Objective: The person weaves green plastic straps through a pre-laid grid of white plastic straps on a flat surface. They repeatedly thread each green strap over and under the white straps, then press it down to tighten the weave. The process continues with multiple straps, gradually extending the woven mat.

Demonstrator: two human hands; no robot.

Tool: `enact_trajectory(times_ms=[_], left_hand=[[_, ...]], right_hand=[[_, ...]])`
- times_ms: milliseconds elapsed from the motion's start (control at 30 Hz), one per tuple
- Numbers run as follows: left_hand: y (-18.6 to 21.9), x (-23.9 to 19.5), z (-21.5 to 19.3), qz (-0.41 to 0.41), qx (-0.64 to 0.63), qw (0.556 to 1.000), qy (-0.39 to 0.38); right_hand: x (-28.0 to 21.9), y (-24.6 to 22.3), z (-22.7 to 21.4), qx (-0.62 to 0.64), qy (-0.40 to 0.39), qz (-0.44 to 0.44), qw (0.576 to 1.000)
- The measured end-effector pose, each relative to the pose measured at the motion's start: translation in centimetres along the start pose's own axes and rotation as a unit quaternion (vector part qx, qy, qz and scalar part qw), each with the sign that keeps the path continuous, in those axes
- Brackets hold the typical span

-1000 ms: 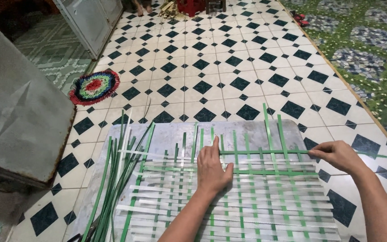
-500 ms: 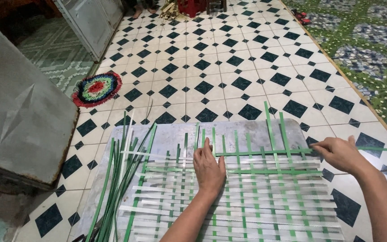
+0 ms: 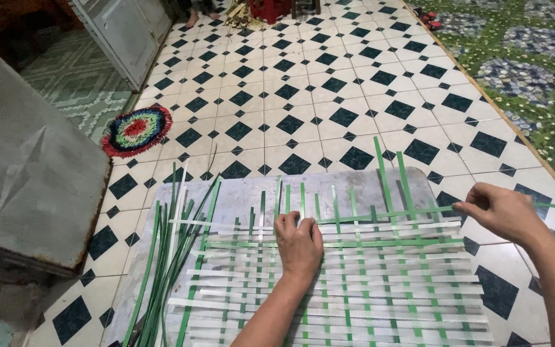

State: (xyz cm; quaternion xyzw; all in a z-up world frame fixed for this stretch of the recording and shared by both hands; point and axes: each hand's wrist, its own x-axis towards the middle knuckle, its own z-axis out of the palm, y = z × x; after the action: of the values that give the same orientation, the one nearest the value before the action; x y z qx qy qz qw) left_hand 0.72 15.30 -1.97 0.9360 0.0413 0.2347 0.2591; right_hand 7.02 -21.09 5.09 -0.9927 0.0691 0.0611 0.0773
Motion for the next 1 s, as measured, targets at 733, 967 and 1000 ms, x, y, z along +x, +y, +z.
enact_trajectory(times_ms=[733,967,1000], left_hand=[[-0.1,0.1,-0.7,-0.061,-0.137,0.989,0.006],[0.4,0.3,-0.9,-0.091,-0.128,0.988,0.011],[0.4,0.3,-0.9,-0.099,-0.12,0.988,0.008]], right_hand=[[-1.3,-2.2,1.8,0.222,-0.068,0.011,0.973],[-0.6,0.4,3.2,0.155,-0.032,0.037,0.987],[-0.5,0.4,3.1,0.157,-0.026,0.022,0.987]])
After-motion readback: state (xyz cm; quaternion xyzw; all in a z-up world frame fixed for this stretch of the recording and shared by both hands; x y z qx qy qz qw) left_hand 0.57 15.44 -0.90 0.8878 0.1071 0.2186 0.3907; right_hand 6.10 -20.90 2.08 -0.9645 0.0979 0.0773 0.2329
